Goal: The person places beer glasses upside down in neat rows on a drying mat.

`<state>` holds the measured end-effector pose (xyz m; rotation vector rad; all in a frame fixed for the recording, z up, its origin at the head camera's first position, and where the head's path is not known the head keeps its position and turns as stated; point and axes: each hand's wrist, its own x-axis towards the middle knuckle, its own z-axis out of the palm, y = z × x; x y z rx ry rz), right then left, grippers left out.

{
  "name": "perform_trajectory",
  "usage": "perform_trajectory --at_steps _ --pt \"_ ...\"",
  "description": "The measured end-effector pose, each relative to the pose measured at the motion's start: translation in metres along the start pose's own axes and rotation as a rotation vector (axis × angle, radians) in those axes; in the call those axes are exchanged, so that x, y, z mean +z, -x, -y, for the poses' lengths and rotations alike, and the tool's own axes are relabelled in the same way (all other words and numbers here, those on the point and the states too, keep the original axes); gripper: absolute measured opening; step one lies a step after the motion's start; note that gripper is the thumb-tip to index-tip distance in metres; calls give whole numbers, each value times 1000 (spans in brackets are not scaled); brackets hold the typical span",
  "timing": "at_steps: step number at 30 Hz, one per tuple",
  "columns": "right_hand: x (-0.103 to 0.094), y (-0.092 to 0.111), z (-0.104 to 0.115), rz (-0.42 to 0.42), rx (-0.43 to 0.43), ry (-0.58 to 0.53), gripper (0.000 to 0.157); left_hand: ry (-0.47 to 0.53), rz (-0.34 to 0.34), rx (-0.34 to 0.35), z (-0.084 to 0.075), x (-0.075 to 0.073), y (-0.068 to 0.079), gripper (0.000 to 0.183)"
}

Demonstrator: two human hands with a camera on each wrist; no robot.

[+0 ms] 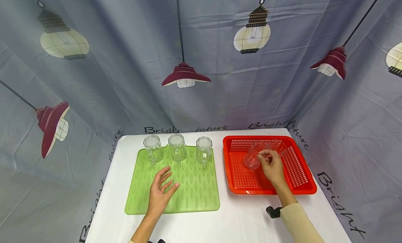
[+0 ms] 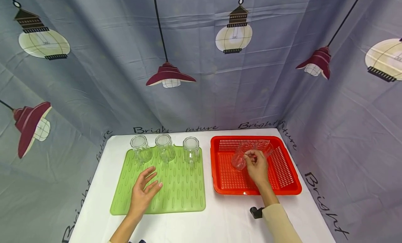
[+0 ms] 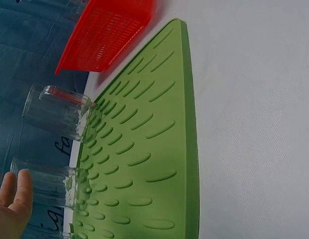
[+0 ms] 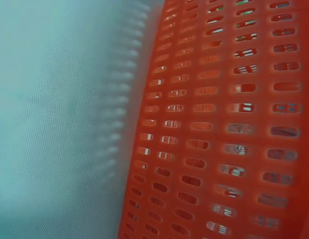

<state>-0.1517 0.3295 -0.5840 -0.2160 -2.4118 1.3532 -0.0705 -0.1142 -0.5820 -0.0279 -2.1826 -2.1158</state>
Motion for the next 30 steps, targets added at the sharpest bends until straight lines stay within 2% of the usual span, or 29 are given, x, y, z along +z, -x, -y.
perform_trajectory --at_steps 8,17,23,30 --pt "-8 2 9 -28 -18 -104 11 -15 9 -2 -1 2 0 75" --pt "-11 10 24 -52 -6 -166 14 -9 20 14 0 4 0 74" --pt "-16 16 36 -37 1 -200 13 2 21 15 1 6 0 74" --pt "-21 23 50 -16 -51 -257 11 11 25 8 -1 10 0 75"
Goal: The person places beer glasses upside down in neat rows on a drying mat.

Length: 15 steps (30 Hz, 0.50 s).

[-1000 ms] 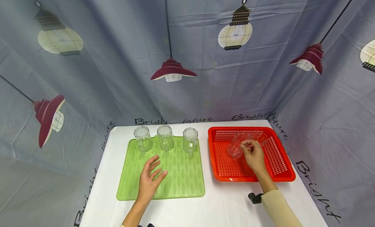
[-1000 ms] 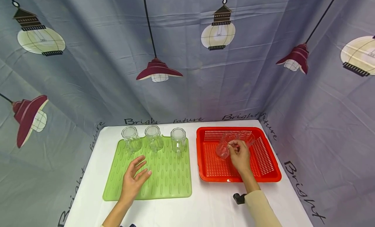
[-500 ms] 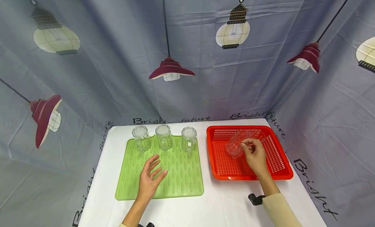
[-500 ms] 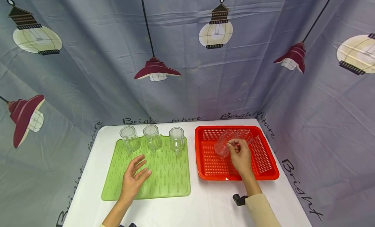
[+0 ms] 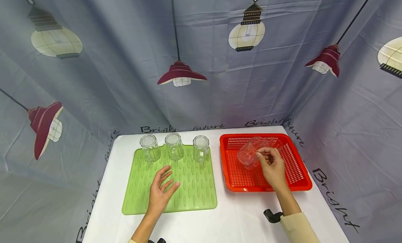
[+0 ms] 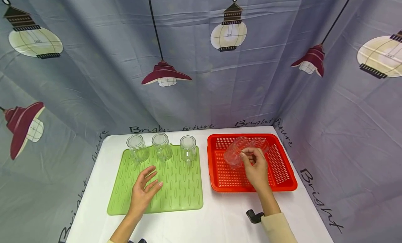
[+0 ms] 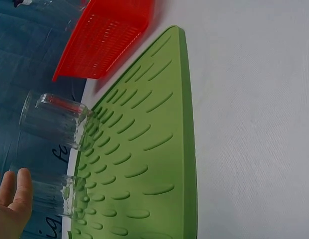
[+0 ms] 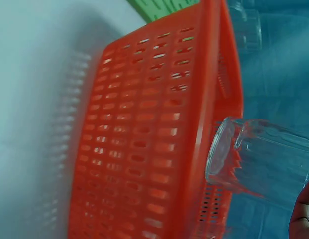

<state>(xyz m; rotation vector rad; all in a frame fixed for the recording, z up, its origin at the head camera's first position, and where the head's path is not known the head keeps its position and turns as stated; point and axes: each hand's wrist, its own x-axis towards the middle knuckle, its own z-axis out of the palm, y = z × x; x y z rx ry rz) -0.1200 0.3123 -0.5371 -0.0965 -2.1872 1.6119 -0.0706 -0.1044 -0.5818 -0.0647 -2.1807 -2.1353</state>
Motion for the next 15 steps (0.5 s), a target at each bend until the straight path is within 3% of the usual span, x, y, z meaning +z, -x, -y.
perform_trajectory --at_steps 15 --pt "5 14 33 130 -88 33 10 8 -4 -4 0 2 1 76"
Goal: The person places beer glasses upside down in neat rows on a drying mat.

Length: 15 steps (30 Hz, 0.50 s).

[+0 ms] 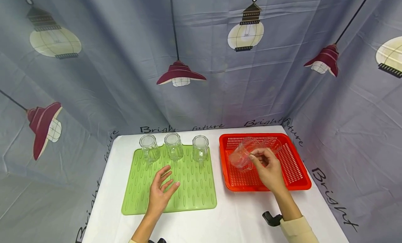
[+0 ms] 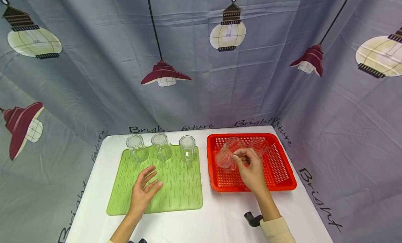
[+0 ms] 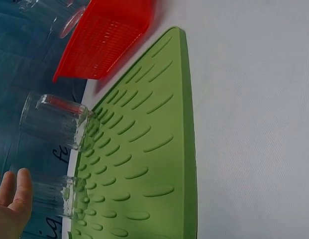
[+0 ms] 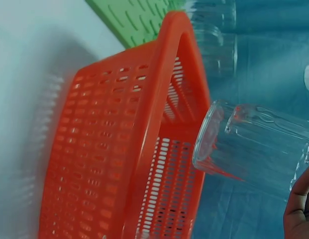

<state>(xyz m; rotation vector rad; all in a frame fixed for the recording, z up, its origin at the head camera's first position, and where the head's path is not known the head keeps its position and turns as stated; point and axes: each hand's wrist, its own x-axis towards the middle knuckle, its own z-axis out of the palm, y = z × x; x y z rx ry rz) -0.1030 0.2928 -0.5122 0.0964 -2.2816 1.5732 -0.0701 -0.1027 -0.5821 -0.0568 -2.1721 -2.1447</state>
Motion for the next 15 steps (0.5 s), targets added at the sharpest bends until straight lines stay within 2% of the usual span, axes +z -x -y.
perform_trajectory --at_steps 7,15 --pt "8 5 8 62 -85 -16 9 11 5 5 0 3 0 76" --pt "21 11 19 87 -104 -22 11 10 16 16 1 7 -1 78"
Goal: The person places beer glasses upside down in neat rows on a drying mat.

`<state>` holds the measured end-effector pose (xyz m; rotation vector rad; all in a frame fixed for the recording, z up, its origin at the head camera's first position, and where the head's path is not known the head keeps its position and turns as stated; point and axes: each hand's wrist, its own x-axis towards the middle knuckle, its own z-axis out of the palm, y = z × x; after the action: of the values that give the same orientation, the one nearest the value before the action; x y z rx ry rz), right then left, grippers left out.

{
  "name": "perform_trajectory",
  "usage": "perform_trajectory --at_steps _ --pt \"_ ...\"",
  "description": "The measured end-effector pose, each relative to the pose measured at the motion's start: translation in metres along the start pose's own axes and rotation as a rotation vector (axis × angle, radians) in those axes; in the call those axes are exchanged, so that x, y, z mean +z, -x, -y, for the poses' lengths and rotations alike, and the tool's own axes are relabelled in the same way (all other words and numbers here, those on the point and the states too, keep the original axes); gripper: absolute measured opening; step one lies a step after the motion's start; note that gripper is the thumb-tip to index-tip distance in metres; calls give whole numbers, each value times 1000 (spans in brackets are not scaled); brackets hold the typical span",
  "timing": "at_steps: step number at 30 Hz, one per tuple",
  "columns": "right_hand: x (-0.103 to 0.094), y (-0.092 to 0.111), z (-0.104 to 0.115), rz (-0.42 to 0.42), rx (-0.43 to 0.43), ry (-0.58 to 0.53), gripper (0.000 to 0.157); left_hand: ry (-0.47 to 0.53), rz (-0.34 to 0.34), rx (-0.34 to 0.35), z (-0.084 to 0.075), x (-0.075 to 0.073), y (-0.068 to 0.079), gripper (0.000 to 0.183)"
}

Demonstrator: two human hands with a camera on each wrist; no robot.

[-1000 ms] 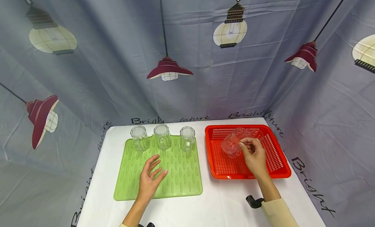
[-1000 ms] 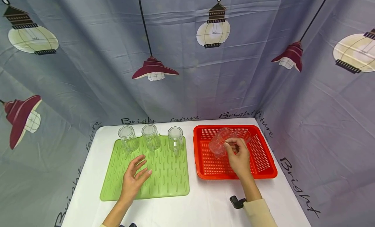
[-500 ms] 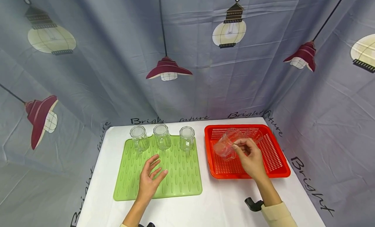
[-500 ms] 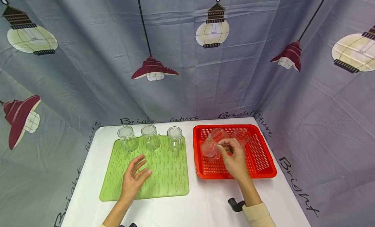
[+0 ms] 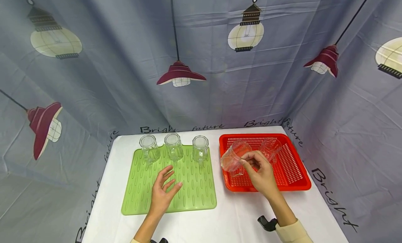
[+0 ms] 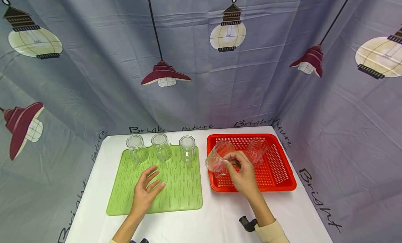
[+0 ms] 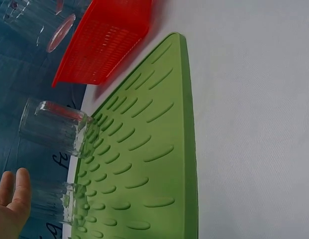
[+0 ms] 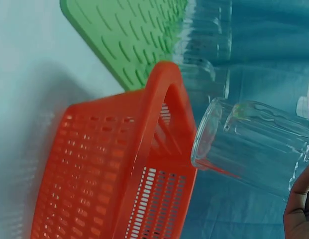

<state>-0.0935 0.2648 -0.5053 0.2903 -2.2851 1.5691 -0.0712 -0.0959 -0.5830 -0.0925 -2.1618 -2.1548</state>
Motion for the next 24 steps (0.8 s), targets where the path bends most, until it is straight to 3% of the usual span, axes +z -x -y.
perform_trajectory --at_steps 9,24 --pt "13 8 7 48 22 -49 13 -10 15 6 1 3 1 78" --pt "32 19 17 132 38 -172 15 11 99 36 2 20 7 79"
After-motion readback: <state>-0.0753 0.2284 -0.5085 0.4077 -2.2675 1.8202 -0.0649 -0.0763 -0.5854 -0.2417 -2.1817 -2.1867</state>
